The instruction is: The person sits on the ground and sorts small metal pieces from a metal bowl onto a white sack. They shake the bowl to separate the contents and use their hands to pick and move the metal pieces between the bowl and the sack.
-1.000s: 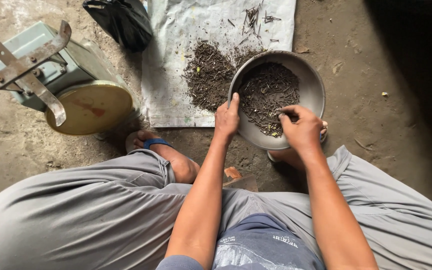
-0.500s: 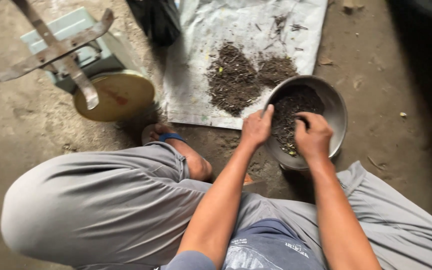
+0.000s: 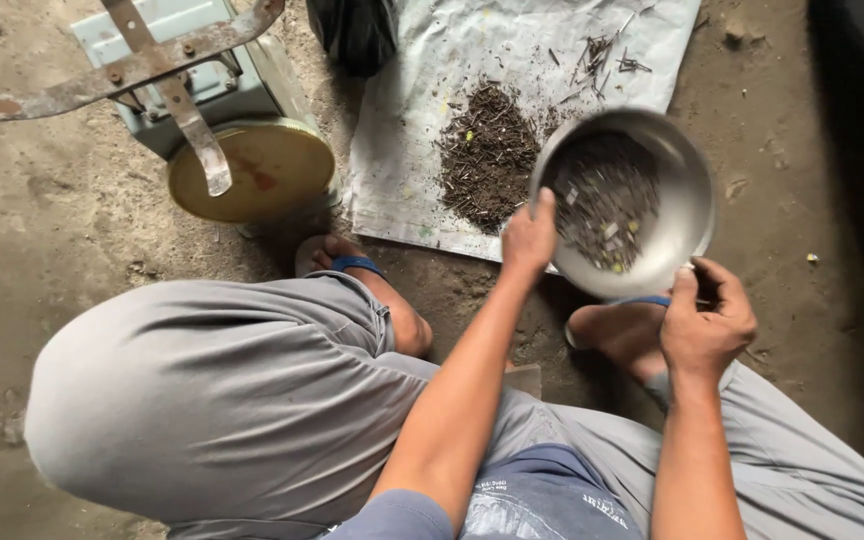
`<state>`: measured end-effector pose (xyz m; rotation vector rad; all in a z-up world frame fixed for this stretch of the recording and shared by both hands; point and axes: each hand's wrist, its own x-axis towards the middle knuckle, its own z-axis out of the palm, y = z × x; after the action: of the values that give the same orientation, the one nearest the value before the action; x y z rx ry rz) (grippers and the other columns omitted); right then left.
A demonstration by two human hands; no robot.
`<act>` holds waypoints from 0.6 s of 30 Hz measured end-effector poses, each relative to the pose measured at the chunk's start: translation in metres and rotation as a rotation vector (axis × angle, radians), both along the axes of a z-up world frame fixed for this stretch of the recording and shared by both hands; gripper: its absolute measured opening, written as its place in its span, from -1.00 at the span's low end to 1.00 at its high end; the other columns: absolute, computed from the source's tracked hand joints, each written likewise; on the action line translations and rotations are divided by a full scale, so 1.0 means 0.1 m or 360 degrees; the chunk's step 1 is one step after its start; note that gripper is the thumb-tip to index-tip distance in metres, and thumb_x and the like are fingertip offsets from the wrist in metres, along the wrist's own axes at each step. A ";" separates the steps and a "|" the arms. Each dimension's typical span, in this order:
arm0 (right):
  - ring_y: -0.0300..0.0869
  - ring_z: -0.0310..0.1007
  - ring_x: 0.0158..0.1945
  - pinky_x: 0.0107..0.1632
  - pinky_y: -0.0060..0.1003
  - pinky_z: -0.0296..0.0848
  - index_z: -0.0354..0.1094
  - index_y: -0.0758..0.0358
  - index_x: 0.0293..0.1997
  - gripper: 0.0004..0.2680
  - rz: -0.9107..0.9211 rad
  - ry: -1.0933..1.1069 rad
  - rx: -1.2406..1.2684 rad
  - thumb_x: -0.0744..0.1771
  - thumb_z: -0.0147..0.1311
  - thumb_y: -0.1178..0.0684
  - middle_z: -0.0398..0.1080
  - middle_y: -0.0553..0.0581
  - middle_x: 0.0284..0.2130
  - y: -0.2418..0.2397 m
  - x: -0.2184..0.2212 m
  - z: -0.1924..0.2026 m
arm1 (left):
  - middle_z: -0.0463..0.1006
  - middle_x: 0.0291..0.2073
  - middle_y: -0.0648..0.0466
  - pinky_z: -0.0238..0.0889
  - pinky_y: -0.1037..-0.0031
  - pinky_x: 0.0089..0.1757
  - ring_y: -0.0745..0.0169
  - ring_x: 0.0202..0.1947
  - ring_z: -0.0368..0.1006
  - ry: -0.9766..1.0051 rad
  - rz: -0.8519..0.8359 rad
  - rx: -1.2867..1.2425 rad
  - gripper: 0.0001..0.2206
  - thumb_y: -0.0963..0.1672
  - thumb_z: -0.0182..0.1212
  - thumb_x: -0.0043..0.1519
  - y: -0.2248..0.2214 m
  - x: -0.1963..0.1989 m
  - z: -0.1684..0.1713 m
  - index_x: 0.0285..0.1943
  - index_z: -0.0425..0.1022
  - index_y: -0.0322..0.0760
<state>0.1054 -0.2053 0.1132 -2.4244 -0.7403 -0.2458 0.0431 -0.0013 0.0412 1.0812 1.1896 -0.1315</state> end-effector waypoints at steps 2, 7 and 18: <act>0.13 0.56 -0.17 -0.08 -0.08 0.51 0.54 0.43 0.00 -0.88 0.0038 0.0211 0.0056 0.38 0.23 0.28 0.52 0.39 -0.24 -0.10 -0.01 -0.27 | 0.50 0.12 -0.41 0.17 -0.03 0.19 -0.37 0.23 0.36 0.0007 0.0119 0.0122 -0.22 0.24 -0.34 0.25 0.22 -0.03 -0.40 0.20 0.47 -0.47; 0.10 0.58 -0.10 -0.06 -0.12 0.54 0.60 0.10 -0.07 -0.86 -0.0080 0.0822 -0.0189 0.30 0.31 0.14 0.57 0.24 -0.27 -0.07 -0.25 -0.70 | 0.52 0.03 -0.45 0.15 -0.04 0.23 -0.45 0.21 0.38 0.0041 0.0556 0.0473 -0.17 0.30 -0.31 0.28 0.77 -0.34 -0.37 0.30 0.40 -0.45; 0.14 0.59 -0.06 -0.01 -0.03 0.56 0.60 0.10 -0.02 -0.82 0.0169 0.1281 -0.0464 0.30 0.25 0.08 0.60 0.26 -0.25 0.56 -0.52 -0.69 | 0.44 0.11 -0.52 0.04 0.17 0.29 -0.30 0.27 0.32 0.0047 0.1196 0.0454 -0.14 0.34 -0.08 0.18 1.10 -0.78 0.16 0.30 0.42 -0.41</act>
<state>0.0538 -0.1489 0.0447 -2.4220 -0.5394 0.8859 -0.0344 0.1090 0.0575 0.8071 1.5989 0.6202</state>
